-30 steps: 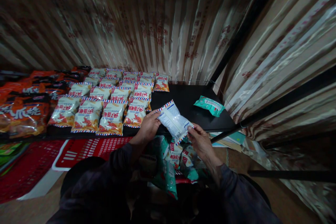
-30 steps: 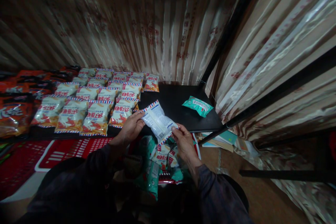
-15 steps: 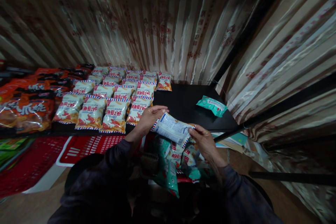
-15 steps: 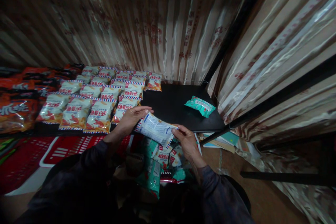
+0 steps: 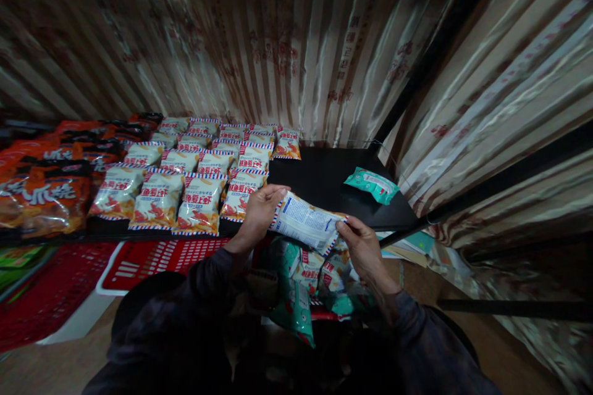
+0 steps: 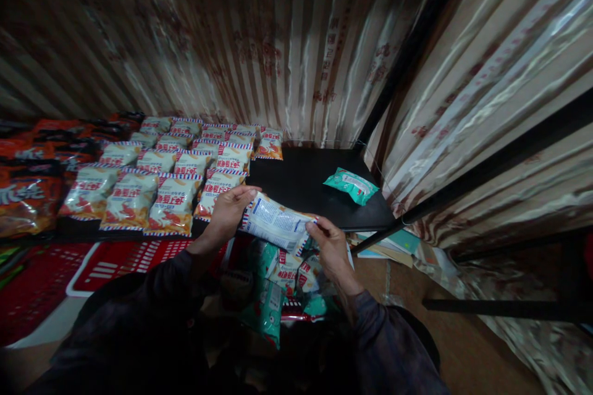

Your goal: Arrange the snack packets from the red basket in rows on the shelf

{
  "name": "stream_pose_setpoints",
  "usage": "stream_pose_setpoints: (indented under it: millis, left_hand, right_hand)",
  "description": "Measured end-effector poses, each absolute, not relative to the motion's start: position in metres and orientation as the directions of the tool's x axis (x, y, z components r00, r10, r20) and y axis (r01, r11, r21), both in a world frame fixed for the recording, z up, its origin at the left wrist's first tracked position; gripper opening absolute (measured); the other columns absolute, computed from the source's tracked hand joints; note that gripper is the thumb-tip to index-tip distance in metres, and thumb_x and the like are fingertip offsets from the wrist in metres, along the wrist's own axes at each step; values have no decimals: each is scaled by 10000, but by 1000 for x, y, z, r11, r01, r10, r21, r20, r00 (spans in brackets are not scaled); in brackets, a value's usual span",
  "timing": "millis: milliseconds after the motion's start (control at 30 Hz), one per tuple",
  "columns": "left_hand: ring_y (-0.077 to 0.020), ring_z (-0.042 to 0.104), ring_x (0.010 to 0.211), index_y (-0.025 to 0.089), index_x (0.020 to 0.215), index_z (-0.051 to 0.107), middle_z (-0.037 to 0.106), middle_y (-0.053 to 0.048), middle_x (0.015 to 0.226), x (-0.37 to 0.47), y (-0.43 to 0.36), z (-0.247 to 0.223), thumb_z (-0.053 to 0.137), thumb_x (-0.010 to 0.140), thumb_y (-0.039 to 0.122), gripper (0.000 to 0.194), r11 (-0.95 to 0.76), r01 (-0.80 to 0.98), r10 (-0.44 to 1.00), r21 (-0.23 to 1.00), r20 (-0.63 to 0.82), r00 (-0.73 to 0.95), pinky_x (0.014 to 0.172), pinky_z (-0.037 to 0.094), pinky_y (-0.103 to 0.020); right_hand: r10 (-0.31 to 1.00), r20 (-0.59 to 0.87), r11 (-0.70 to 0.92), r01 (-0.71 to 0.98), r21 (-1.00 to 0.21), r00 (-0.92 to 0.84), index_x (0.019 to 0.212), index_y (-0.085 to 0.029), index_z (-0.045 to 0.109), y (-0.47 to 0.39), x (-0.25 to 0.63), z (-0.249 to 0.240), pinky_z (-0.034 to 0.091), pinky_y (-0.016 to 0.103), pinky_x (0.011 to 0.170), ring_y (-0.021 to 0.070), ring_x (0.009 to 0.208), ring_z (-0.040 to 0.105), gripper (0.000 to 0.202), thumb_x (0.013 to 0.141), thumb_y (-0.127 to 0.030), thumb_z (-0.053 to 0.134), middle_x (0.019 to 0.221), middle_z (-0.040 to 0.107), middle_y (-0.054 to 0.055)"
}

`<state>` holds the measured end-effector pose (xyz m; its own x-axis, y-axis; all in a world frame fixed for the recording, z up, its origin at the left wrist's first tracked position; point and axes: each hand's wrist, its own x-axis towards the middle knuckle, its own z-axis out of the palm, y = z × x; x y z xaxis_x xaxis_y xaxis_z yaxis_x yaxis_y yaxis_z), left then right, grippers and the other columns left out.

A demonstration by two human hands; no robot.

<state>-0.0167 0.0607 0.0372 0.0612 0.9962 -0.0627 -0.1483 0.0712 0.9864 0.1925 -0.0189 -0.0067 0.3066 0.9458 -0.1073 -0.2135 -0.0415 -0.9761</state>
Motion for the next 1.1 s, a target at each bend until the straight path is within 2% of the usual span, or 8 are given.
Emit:
stream_pose_setpoints:
  millis: [133,333,633,800,967,1100]
  left_hand:
    - [-143,598,582,160,819,721,692,-10,653,-16,60,35,804,599,457,379,97,-164,995,982,-92,42,544,450,-247]
    - [-158,629,616,159,839,716,720,-30,698,-15,62,32,811,596,457,395,118,-218,992,969,-107,60,554,468,-252]
    - [-142,628,641,132,944,695,724,-35,748,-15,58,35,807,606,456,481,197,-183,970,963,-164,178,584,458,-235]
    - [-133,623,643,131,865,689,712,-14,704,-14,57,32,811,594,407,405,237,-162,948,958,-192,253,607,462,-226]
    - [-143,640,678,142,811,687,704,-4,693,-13,60,25,799,628,328,284,251,-126,937,960,-209,279,665,505,-252]
    - [-145,628,632,147,784,669,680,8,659,-11,61,23,787,629,278,235,286,-140,937,948,-247,246,599,532,-268]
  right_hand:
    - [951,-135,-76,-214,-974,277,849,-218,756,-20,193,-5,521,293,679,172,685,648,354,597,-453,837,756,741,5]
    - [952,-116,-61,-194,-979,282,810,-225,754,-19,195,-5,463,221,595,120,647,582,290,613,-422,836,733,707,-19]
    - [899,-160,-32,-303,-952,407,750,-208,731,-13,196,-5,431,203,530,95,601,534,371,493,-425,888,699,680,-33]
    - [886,-189,-5,-400,-917,423,731,-211,725,-9,200,0,415,189,505,74,561,514,349,476,-373,901,680,666,-44]
    - [893,-190,11,-443,-897,407,744,-214,715,-4,207,2,403,198,477,64,510,483,312,522,-351,887,675,656,-47]
    - [895,-201,3,-456,-890,398,740,-209,709,-4,209,3,396,197,472,59,498,466,315,529,-362,886,652,638,-55]
